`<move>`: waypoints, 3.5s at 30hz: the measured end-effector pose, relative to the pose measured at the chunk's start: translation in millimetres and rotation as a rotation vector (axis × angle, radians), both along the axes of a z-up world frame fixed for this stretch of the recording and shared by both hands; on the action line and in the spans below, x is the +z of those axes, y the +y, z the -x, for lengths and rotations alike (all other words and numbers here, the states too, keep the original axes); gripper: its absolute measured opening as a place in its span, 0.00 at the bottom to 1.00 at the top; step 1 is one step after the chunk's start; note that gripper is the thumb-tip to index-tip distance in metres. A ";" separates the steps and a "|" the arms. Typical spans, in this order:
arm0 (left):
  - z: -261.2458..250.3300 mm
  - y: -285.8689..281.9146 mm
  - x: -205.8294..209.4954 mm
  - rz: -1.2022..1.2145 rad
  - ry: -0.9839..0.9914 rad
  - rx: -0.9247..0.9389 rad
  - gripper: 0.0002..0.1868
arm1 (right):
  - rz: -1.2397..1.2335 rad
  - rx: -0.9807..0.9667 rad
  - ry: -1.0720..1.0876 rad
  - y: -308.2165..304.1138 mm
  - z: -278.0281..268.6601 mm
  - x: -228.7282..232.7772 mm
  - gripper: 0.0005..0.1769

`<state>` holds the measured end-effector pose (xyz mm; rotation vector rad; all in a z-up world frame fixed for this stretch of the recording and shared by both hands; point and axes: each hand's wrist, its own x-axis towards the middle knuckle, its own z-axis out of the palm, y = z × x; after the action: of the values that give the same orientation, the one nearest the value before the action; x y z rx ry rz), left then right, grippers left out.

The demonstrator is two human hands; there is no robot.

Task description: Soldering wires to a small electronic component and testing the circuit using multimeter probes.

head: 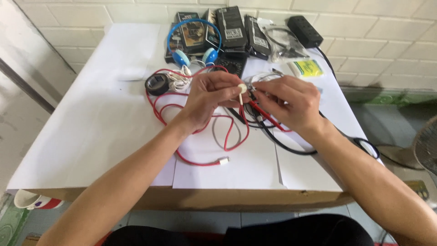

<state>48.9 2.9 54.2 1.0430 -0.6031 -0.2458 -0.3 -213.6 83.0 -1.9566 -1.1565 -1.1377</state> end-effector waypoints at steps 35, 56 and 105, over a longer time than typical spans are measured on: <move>-0.7 0.0 37.6 -0.197 -0.119 0.131 0.08 | -0.141 -0.111 0.154 -14.3 -12.2 17.4 0.09; -14.6 5.5 8.1 -0.171 -0.070 0.081 0.08 | -0.038 0.018 0.145 -10.1 -11.1 4.0 0.08; -14.5 5.8 5.2 -0.085 -0.073 -0.011 0.09 | 0.044 0.038 0.076 -7.3 -5.9 5.5 0.07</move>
<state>63.4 8.7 59.4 1.1351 -0.6687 -0.2454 5.6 -220.9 88.5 -1.9849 -1.1827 -1.0179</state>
